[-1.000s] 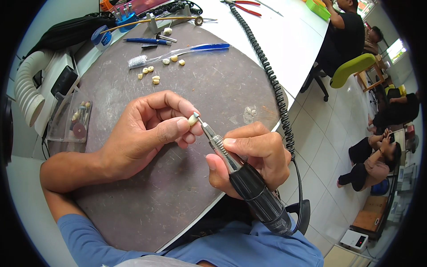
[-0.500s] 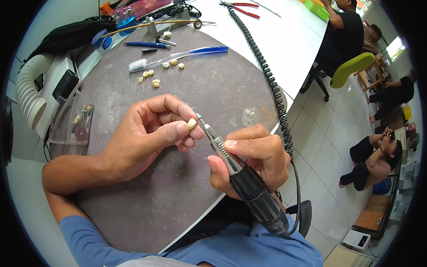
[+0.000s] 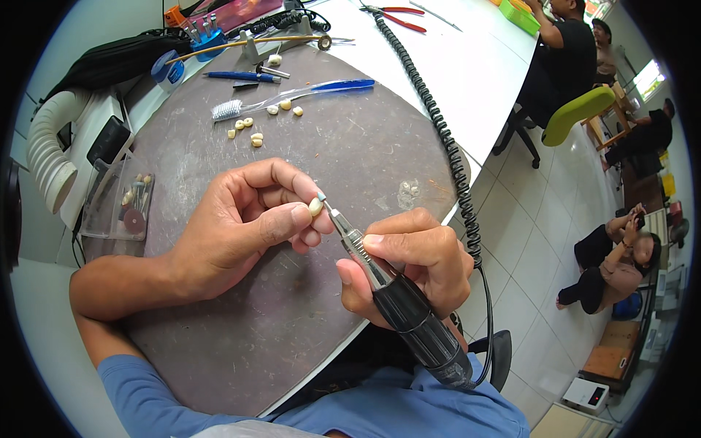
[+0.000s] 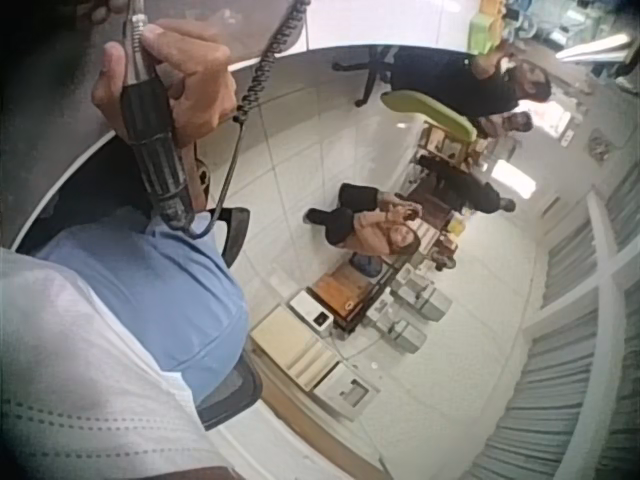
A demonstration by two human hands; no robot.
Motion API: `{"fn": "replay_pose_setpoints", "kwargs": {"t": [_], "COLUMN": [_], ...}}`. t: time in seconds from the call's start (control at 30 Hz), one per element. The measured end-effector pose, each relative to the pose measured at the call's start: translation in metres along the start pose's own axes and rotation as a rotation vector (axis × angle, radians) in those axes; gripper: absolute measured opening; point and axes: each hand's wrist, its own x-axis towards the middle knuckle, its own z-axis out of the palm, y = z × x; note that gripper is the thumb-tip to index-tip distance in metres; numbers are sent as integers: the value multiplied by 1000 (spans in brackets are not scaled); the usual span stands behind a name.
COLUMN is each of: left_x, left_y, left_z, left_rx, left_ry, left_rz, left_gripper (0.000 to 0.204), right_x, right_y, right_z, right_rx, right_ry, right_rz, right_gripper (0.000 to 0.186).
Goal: The person shapes and grinds an artificial tooth using a handheld rotary tool.
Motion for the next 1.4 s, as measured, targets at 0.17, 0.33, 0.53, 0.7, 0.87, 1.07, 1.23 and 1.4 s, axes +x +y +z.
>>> {"fn": "replay_pose_setpoints", "kwargs": {"t": [0.17,0.33,0.53,0.7,0.87,1.07,1.23,1.4], "left_x": [0,0,1,0,1,0,0,0], "left_y": [0,0,0,1,-1,1,1,-1], "left_z": [0,0,0,0,0,0,0,0], "left_rx": [-2,0,11,0,10,0,9,7], "left_ry": [-1,-3,-6,3,2,-9,-4,-6], "left_rz": [-5,-7,-9,-17,-4,-15,-19,-15], "left_gripper": [18,18,18,17,18,18,18,18], "right_x": [1,0,0,0,0,0,0,0], "right_y": [0,0,-1,-1,0,0,0,0], "right_z": [0,-1,-2,-2,0,0,-1,0], "right_rx": [10,24,50,28,41,27,4,60], "right_ry": [-11,-19,-34,-27,-25,15,-4,-24], "right_rz": [-1,2,5,22,-21,3,8,-10], "right_gripper": [36,35,36,36,35,35,35,34]}}
